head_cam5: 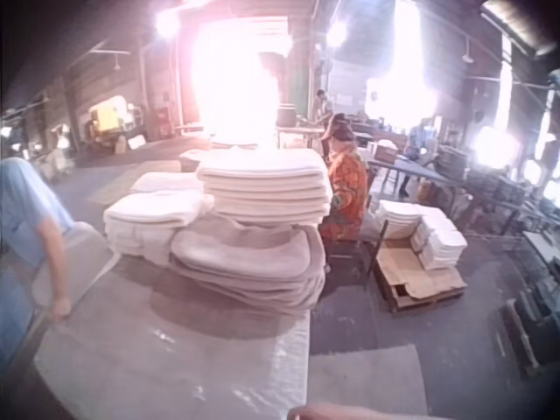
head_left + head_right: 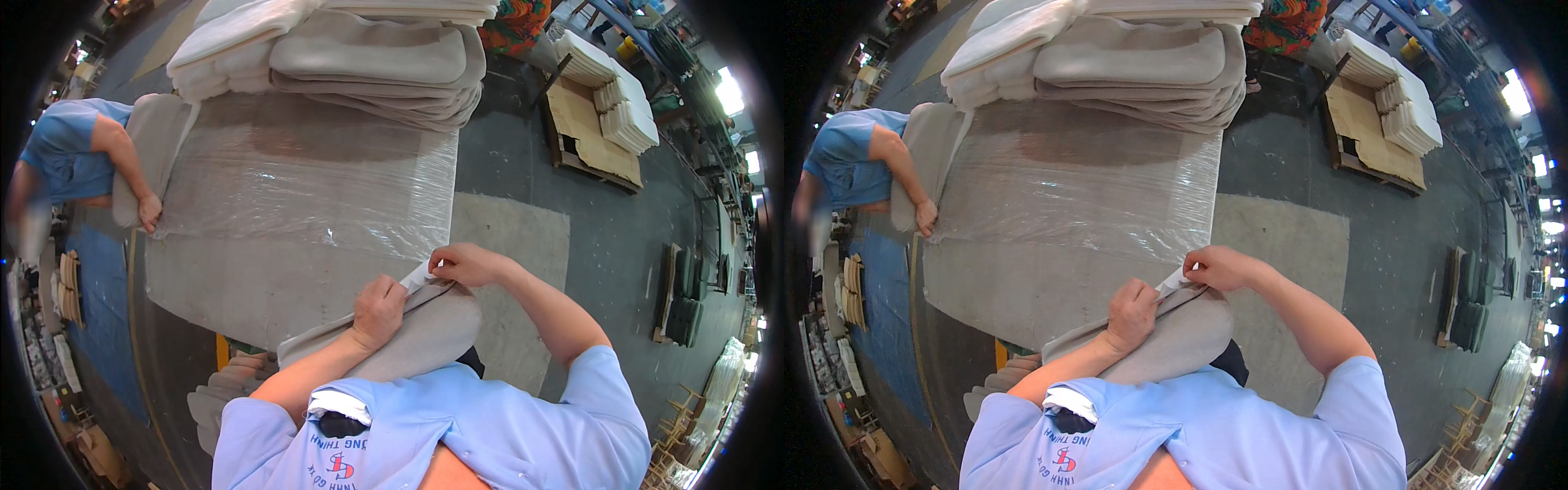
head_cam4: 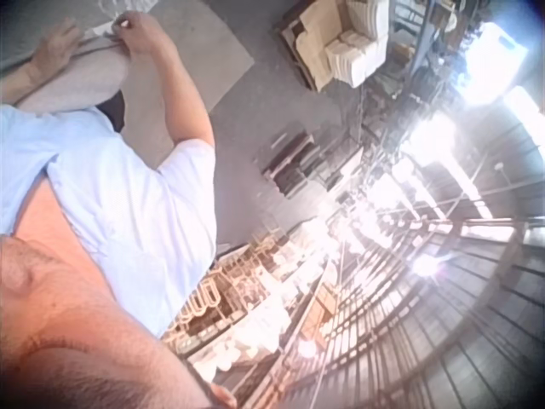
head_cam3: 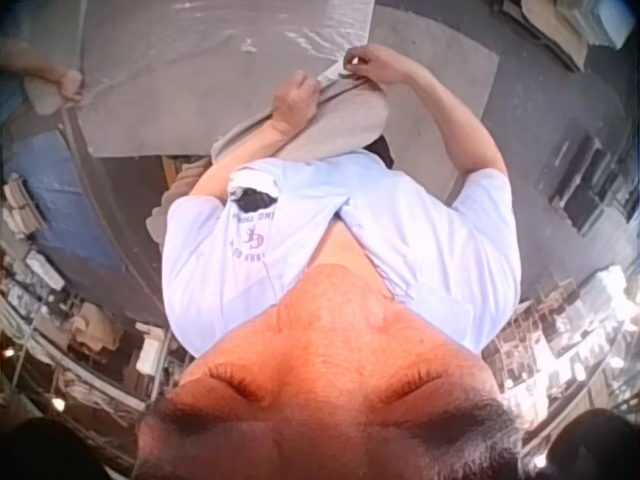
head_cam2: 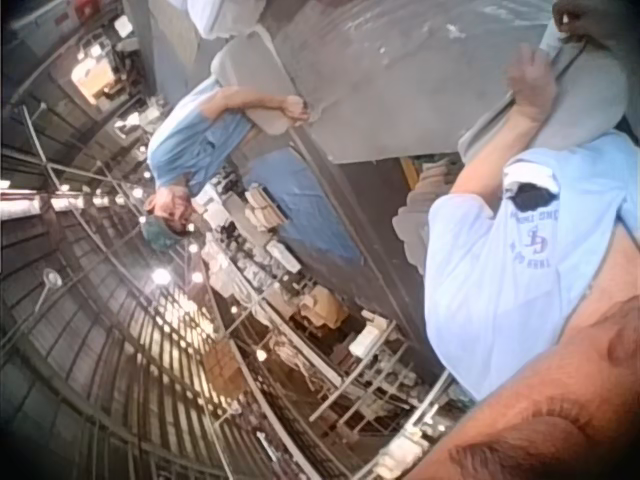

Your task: The person inserts foam inserts into fabric cushion covers and stacks the finished cushions. They repeatedly pick up a foam piece, place it into a cover, and set the completed cushion aside on a growing stack.

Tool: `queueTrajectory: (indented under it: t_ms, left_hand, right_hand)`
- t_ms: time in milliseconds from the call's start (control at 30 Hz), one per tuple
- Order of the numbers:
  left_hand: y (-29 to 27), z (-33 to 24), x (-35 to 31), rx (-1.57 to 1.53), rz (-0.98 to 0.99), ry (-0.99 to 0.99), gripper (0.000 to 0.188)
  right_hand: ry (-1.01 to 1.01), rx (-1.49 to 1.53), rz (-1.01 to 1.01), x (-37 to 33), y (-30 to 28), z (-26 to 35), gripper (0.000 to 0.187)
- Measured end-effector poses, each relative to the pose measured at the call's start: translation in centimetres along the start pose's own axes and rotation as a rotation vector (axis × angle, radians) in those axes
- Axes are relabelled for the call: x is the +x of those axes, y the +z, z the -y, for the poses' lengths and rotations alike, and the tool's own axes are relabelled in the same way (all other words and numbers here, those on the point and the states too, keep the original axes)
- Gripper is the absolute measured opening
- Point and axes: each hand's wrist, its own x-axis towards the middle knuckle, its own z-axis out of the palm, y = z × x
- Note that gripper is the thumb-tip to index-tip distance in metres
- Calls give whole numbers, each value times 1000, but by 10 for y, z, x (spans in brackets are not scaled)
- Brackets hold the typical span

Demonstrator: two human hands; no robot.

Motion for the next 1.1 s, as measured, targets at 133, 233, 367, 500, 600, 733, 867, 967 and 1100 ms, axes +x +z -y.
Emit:
queueTrajectory:
  t_ms: [133, 233, 367, 500, 600, 733, 867, 967, 1100]
  left_hand:
    - [-1, 2, 1, -15, -16, 59, 12]
    - [-1, 4, 0, -5, -19, 70, 11]
    - [-2, 1, 2, -40, -20, 100, 12]
    - [-3, 1, 1, -41, -4, 106, 12]
    - [-4, 1, -1, -30, 4, 115, 12]
    - [-3, 1, 1, -22, 5, 132, 12]
    - [1, 2, 1, -32, -4, 41, 9]
    - [5, 4, 4, -166, 36, -150, 8]
    - [10, 7, 4, -303, 72, -265, 8]
  right_hand:
    - [-29, -100, 160, 22, -3, 5, 22]
    - [2, -188, 259, 34, -7, 20, 23]
    - [-34, -184, 247, 42, -1, 7, 26]
    - [85, -262, 207, 48, 0, 6, 27]
    - [96, -266, 290, 53, 1, 13, 28]
    - [174, -134, 350, 54, 5, 13, 28]
    - [150, 149, 275, 46, 1, 5, 24]
    - [161, 480, 189, 35, -2, -6, 22]
    - [80, 293, -11, 26, 5, -8, 24]
